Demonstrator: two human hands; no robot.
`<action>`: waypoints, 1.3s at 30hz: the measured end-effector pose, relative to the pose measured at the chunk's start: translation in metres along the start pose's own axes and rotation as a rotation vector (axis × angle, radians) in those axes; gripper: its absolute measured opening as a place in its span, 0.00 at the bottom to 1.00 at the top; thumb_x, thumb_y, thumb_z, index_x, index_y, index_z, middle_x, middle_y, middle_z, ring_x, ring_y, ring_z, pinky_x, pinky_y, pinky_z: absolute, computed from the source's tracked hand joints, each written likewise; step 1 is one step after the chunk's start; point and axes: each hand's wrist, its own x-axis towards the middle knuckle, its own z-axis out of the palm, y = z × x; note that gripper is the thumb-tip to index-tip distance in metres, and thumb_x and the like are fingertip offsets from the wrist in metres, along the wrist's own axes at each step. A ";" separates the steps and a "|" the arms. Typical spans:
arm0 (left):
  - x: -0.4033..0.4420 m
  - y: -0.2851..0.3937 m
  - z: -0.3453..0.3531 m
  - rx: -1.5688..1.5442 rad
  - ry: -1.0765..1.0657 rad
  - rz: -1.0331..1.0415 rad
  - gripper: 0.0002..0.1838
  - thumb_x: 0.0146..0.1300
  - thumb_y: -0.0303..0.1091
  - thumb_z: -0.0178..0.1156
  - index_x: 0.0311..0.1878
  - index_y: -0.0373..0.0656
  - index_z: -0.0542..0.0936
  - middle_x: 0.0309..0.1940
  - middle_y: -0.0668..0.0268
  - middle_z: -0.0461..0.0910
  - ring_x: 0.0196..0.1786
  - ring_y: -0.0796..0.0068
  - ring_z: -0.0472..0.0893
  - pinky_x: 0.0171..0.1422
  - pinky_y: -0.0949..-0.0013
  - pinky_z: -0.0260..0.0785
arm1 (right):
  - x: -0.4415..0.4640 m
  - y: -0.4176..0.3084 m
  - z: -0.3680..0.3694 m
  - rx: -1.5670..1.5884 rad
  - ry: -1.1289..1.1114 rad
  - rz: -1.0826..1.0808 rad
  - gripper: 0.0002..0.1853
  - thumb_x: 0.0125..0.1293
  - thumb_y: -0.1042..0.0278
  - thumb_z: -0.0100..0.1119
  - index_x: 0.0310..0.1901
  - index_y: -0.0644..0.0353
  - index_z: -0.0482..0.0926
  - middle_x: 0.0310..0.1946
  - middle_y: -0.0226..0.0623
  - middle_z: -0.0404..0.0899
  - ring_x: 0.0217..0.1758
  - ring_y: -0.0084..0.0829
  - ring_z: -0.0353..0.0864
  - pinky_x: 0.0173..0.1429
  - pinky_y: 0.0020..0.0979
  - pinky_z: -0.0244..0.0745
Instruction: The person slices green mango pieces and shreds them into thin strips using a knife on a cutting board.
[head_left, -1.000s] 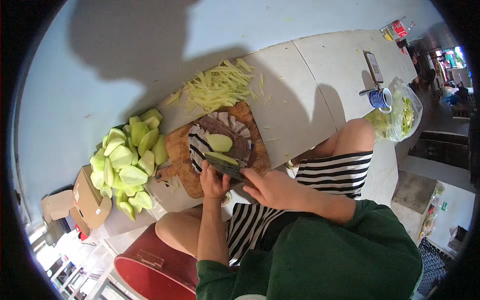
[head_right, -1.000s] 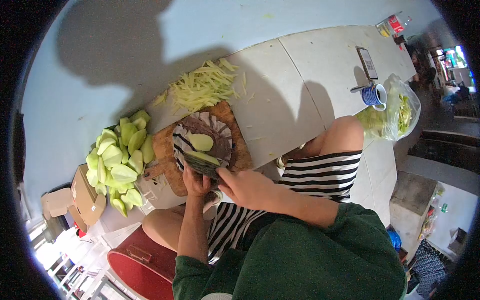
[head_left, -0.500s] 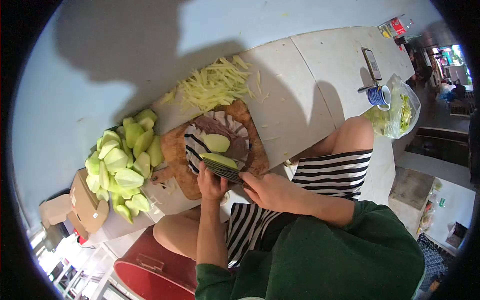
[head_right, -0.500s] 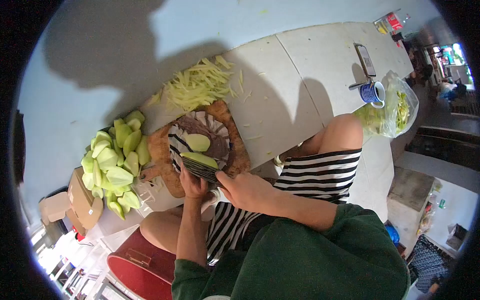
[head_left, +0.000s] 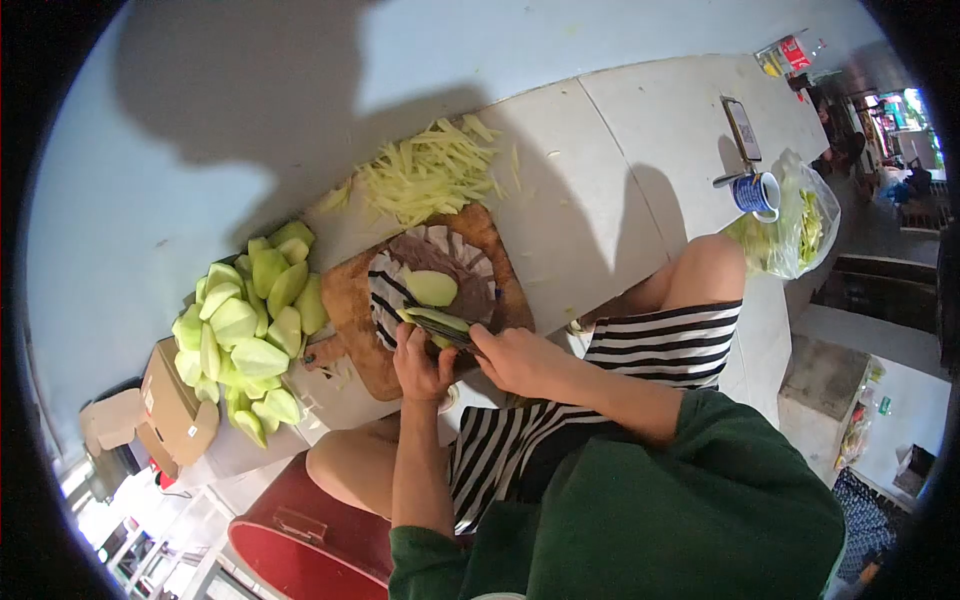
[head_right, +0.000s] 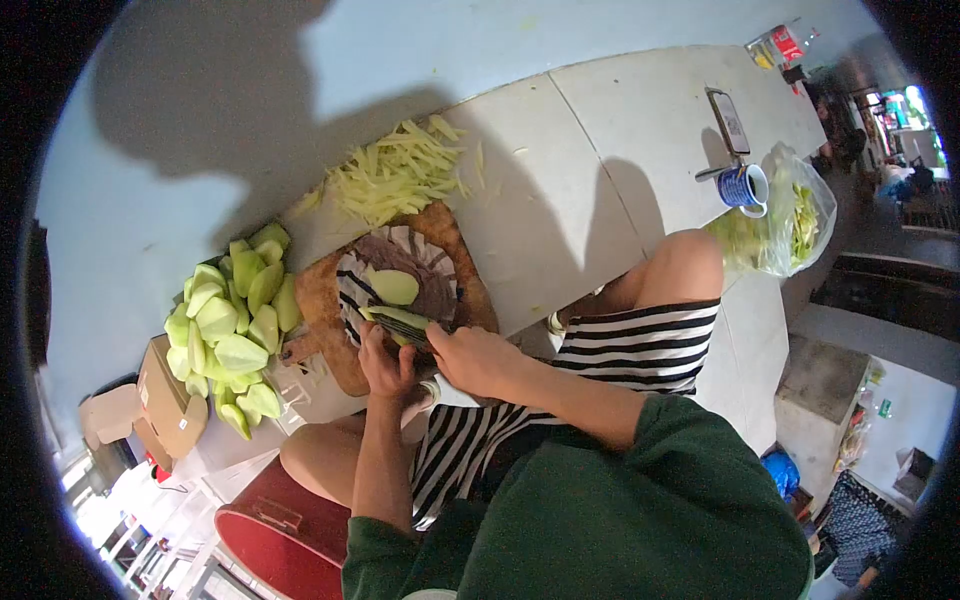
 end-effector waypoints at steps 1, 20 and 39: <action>0.001 -0.002 0.001 0.003 0.001 -0.017 0.27 0.69 0.53 0.62 0.58 0.42 0.68 0.42 0.48 0.73 0.38 0.41 0.75 0.38 0.50 0.70 | 0.001 -0.001 -0.004 -0.003 0.005 -0.004 0.18 0.71 0.66 0.56 0.56 0.66 0.66 0.25 0.60 0.81 0.31 0.64 0.82 0.35 0.59 0.76; -0.001 -0.001 0.000 -0.014 -0.016 -0.072 0.28 0.69 0.56 0.62 0.57 0.42 0.69 0.45 0.50 0.74 0.37 0.44 0.77 0.37 0.52 0.72 | 0.003 -0.015 -0.016 0.030 0.036 -0.056 0.27 0.69 0.66 0.54 0.68 0.63 0.65 0.25 0.60 0.81 0.31 0.61 0.83 0.37 0.57 0.78; -0.004 -0.008 0.004 -0.011 0.018 -0.055 0.25 0.68 0.52 0.57 0.55 0.38 0.72 0.48 0.41 0.74 0.43 0.34 0.76 0.42 0.45 0.72 | -0.039 -0.033 -0.026 0.030 -0.004 -0.041 0.19 0.74 0.63 0.55 0.58 0.65 0.67 0.16 0.51 0.78 0.23 0.55 0.82 0.26 0.52 0.76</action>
